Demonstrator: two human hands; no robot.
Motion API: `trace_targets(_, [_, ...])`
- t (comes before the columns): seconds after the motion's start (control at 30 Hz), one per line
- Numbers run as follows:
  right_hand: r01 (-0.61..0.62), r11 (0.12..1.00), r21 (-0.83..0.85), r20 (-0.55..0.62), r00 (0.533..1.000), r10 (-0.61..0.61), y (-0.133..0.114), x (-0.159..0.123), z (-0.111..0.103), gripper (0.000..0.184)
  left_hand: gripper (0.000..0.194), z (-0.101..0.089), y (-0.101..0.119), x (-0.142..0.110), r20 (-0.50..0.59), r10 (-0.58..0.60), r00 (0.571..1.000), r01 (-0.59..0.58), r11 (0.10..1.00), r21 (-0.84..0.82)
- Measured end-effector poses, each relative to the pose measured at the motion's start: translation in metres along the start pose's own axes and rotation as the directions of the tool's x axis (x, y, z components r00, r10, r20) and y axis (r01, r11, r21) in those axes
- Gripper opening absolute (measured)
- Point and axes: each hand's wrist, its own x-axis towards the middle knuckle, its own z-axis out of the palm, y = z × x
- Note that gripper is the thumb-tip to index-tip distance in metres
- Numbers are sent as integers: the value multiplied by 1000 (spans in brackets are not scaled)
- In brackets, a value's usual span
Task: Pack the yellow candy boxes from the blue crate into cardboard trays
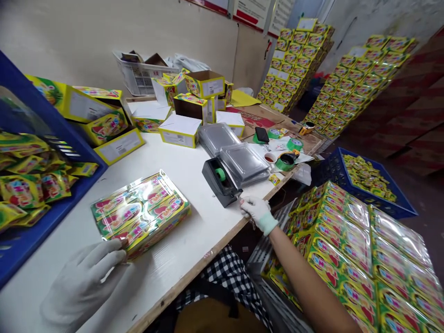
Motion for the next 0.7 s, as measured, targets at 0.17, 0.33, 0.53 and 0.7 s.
trace_targets(0.17, [-11, 997, 70, -38, 999, 14, 22, 11, 14, 51, 11, -1, 1, 2, 6, -35, 999, 35, 999, -28])
trace_targets(0.33, [-53, 995, 90, 144, 989, 39, 9, -18, 31, 50, 10, -4, 10, 5, -10, -122, 992, 121, 991, -63])
trace_targets(0.53, [-146, 972, 182, 516, 856, 32, -19, -82, 151, 42, 9, -10, 21, 6, 64, -255, 965, 261, 959, -111])
trace_targets(0.7, [-231, 943, 240, 522, 850, 76, -30, -94, 219, 45, 31, -15, 22, 8, 78, -265, 961, 267, 963, -19])
